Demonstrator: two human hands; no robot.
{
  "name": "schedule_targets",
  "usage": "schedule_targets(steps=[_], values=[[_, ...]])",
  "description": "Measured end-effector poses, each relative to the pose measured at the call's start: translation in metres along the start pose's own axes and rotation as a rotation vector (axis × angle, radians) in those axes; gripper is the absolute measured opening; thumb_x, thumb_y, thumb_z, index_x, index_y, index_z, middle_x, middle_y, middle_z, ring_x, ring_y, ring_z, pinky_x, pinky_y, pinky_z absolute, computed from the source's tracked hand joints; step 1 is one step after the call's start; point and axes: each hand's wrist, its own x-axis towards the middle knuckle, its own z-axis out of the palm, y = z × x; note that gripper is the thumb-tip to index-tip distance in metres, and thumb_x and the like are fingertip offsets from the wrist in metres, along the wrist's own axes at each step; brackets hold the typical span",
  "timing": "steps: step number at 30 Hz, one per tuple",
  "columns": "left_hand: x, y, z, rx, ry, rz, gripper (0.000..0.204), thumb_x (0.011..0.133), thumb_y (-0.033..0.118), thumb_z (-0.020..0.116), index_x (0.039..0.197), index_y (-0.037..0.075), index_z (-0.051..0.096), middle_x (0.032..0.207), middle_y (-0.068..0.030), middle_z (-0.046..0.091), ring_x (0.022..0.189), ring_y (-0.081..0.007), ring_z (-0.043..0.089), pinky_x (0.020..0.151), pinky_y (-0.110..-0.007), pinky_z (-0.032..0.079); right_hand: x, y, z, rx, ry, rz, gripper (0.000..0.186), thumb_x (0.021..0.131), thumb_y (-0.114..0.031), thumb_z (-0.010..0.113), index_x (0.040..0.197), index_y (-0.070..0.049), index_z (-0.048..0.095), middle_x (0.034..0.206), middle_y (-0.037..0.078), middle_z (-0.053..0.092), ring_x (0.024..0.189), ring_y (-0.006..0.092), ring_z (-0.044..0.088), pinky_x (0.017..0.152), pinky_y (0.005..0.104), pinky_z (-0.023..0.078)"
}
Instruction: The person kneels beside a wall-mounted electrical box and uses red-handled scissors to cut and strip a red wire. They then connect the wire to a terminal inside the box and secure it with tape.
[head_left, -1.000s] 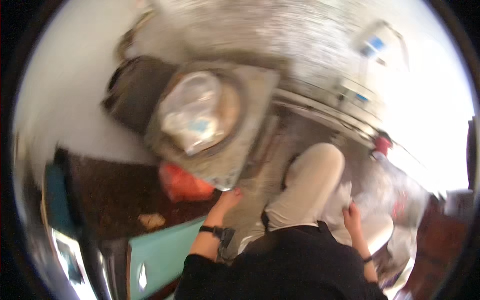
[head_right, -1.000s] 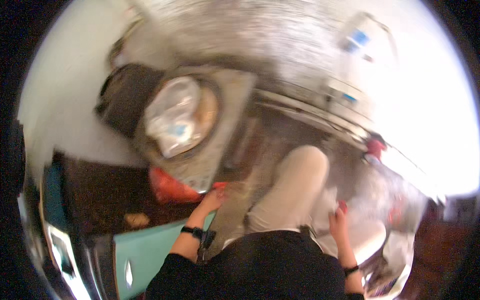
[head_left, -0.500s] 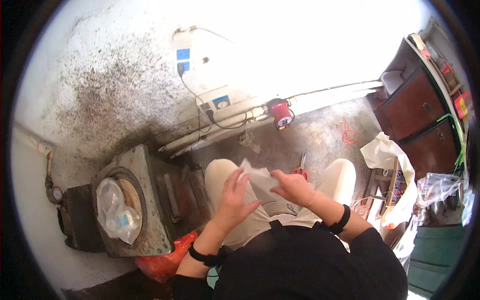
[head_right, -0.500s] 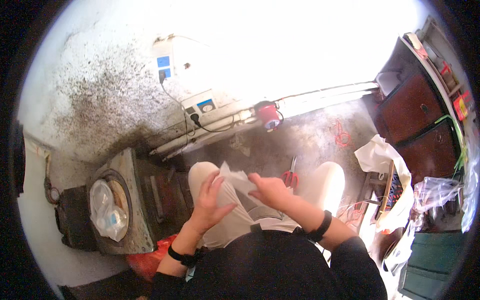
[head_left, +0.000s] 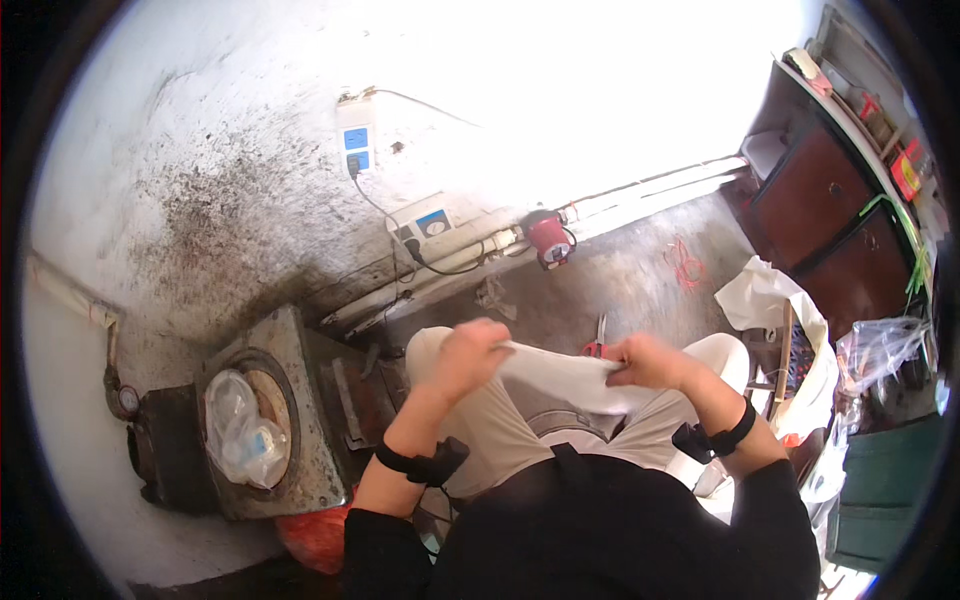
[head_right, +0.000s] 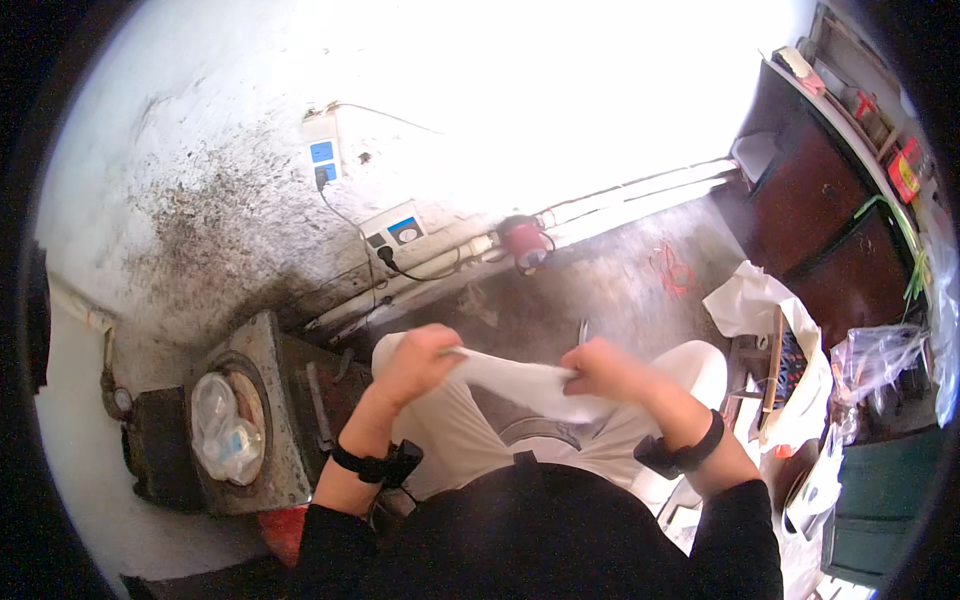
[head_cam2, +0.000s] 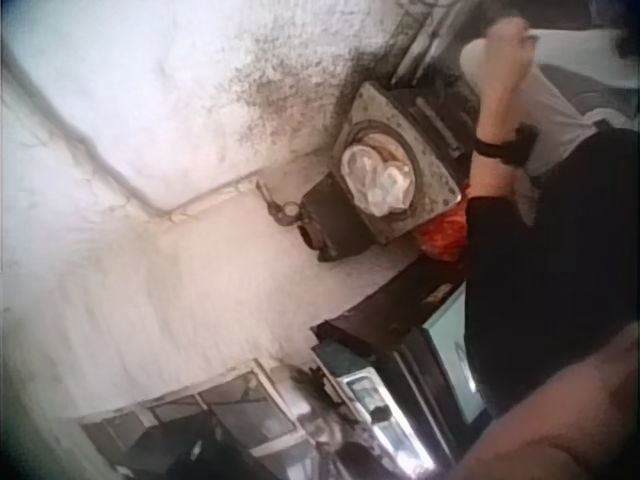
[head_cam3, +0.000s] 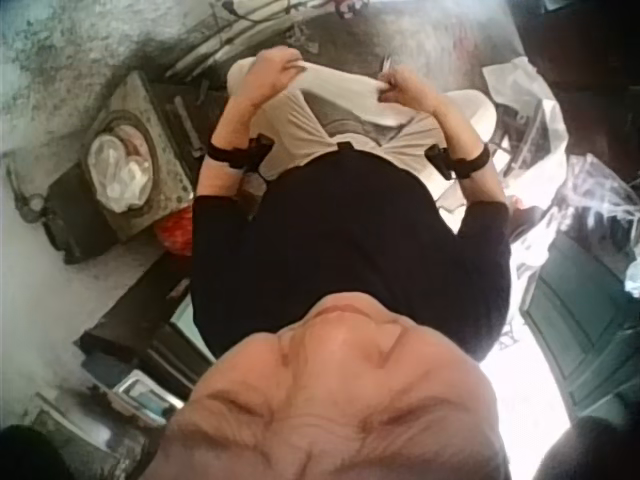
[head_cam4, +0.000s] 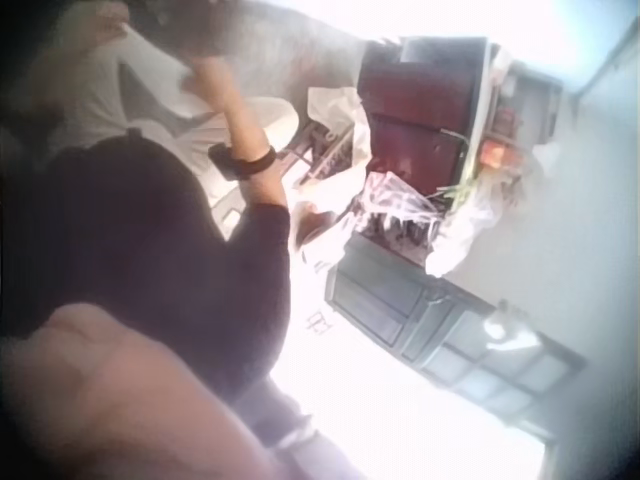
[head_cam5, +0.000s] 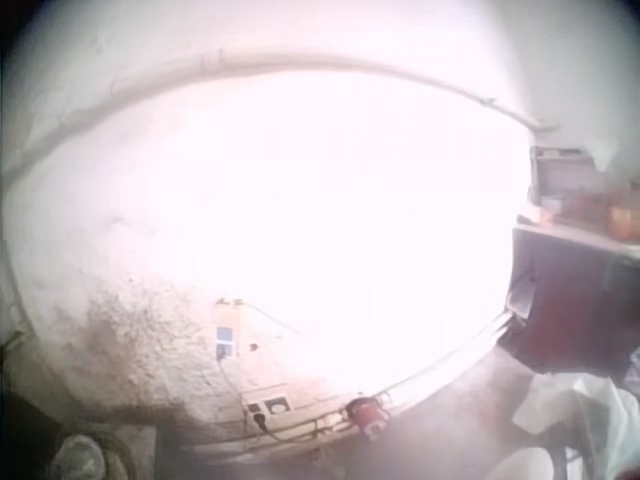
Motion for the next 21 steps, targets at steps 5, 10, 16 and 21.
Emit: schedule_targets(steps=[5,10,16,21], values=[[0.026,-0.027,-0.028,0.059,0.063,-0.120,0.016,0.071,0.011,0.064,0.084,0.002,0.063,0.080,-0.0163,0.059,0.077,-0.0327,0.058,0.068,-0.036,0.045,0.016,0.031,-0.006,-0.025,0.194,0.210,0.015,0.074,-0.016,0.064,0.085,-0.005,0.064,0.073,0.017,0.061,0.067,0.0339,0.058,0.061,0.0375,0.045],[0.068,-0.089,-0.043,0.143,0.093,-0.303,0.020,0.071,0.014,0.064,0.087,0.002,0.064,0.084,-0.0182,0.062,0.083,-0.0326,0.060,0.072,-0.037,0.046,0.093,0.052,-0.033,-0.224,0.342,0.207,0.017,0.076,-0.019,0.059,0.085,-0.006,0.065,0.078,0.018,0.062,0.077,0.0361,0.060,0.069,0.0417,0.048],[0.079,-0.162,-0.022,0.308,-0.018,-0.522,0.027,0.071,0.020,0.062,0.093,0.005,0.063,0.087,-0.0177,0.063,0.086,-0.0355,0.060,0.074,-0.041,0.047,0.206,0.092,-0.026,-0.036,0.281,0.257,0.020,0.069,-0.019,0.060,0.083,-0.007,0.067,0.081,0.018,0.063,0.079,0.0330,0.062,0.072,0.0392,0.049],[0.081,-0.209,0.027,-0.061,0.150,-0.858,0.025,0.077,0.016,0.059,0.096,0.000,0.059,0.080,-0.0159,0.064,0.063,-0.0293,0.064,0.062,-0.039,0.049,0.276,0.143,0.007,0.196,0.240,0.534,0.016,0.067,-0.023,0.064,0.070,-0.007,0.068,0.058,0.008,0.063,0.057,0.0181,0.063,0.061,0.0307,0.050]])
